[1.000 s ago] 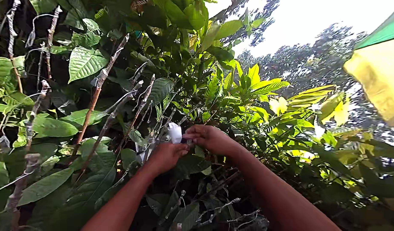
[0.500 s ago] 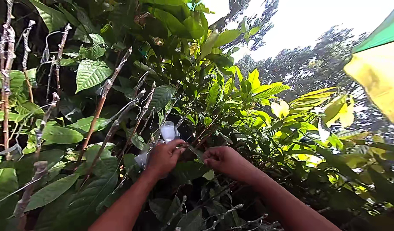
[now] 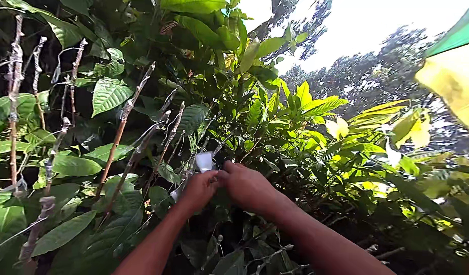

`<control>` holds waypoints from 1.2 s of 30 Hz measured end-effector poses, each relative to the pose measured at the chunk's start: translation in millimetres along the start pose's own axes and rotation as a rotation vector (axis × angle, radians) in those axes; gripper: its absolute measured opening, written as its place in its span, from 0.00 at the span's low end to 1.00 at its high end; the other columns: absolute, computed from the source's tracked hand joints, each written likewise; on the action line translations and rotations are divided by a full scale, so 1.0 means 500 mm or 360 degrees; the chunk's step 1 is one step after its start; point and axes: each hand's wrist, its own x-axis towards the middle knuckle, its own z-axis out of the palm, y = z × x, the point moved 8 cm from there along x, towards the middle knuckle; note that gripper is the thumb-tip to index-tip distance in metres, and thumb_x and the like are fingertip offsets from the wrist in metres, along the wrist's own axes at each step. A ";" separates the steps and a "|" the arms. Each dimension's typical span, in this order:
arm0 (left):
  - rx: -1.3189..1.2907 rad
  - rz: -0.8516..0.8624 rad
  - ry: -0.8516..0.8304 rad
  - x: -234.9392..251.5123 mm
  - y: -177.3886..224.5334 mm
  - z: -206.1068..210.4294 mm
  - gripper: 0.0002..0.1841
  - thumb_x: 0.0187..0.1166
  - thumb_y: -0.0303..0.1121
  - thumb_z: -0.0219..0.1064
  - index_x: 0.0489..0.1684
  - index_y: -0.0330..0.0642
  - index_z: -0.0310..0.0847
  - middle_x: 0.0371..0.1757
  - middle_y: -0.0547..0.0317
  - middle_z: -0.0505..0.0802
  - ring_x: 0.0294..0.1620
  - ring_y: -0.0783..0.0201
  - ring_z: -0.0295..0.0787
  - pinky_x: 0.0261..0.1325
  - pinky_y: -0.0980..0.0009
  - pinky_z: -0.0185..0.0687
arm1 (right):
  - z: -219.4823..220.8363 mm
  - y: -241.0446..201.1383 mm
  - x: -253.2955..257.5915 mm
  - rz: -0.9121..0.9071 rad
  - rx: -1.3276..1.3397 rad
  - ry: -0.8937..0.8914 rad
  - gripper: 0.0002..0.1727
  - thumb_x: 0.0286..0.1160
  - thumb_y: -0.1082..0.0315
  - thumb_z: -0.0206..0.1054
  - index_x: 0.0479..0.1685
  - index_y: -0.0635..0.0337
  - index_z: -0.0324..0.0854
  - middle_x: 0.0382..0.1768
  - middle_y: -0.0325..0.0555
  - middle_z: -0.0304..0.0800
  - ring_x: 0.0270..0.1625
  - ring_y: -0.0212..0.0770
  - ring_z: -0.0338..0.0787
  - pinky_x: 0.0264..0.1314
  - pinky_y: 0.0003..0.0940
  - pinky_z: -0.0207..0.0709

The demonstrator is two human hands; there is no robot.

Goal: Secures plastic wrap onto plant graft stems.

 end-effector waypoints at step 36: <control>-0.0881 -0.0100 0.0188 -0.004 -0.044 0.004 0.05 0.74 0.25 0.72 0.44 0.39 0.88 0.34 0.68 0.93 0.20 0.78 0.81 0.24 0.81 0.78 | 0.069 0.052 -0.027 -0.0321 -0.0028 0.1336 0.08 0.78 0.70 0.65 0.35 0.60 0.88 0.35 0.50 0.92 0.36 0.51 0.93 0.37 0.48 0.84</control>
